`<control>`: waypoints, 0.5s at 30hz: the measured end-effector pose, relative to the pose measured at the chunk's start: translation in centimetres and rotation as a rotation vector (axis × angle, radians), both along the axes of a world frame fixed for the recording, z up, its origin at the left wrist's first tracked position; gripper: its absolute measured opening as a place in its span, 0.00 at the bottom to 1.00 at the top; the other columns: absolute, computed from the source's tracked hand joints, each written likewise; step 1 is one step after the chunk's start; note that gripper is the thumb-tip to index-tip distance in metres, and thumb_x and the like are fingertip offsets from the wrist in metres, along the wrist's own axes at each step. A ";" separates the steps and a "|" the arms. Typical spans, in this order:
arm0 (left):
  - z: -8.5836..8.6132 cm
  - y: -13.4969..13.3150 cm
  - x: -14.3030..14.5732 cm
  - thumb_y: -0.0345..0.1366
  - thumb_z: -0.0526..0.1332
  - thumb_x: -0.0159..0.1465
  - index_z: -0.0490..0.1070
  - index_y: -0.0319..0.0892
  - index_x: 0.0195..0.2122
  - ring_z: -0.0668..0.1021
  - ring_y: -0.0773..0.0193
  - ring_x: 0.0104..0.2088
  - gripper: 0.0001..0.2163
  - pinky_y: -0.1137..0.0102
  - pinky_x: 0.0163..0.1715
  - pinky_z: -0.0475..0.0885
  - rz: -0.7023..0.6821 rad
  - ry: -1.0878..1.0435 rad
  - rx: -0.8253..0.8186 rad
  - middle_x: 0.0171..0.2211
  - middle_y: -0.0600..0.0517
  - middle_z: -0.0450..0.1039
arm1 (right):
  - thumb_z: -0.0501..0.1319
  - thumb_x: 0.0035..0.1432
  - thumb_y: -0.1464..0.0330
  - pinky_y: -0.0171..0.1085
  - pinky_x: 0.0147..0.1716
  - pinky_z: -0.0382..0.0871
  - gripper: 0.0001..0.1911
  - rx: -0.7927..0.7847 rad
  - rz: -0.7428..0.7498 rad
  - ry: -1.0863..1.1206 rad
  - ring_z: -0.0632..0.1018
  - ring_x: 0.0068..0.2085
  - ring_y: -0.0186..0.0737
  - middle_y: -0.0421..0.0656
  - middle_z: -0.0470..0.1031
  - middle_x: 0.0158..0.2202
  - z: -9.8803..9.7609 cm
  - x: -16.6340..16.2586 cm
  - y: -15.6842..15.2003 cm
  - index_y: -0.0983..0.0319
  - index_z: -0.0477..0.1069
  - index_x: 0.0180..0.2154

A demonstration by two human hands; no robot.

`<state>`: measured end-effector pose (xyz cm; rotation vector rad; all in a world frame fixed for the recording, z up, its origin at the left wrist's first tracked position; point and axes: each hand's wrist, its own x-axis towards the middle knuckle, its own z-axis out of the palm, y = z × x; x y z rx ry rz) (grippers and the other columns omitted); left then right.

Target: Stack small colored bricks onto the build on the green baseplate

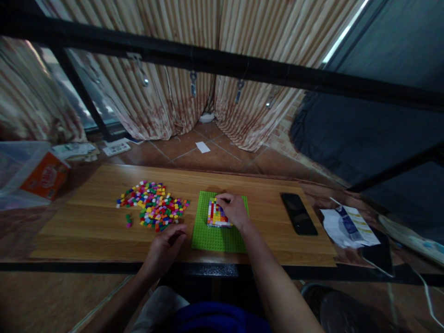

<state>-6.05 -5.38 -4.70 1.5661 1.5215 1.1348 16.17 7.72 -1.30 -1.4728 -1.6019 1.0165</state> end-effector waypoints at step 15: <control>0.6 0.0 -0.1 0.36 0.57 0.64 0.74 0.45 0.43 0.79 0.62 0.41 0.09 0.67 0.43 0.74 -0.015 0.061 0.012 0.39 0.51 0.77 | 0.60 0.55 0.67 0.36 0.37 0.71 0.09 0.090 0.078 -0.135 0.79 0.33 0.38 0.39 0.82 0.32 0.3 -0.5 0.0 0.58 0.80 0.33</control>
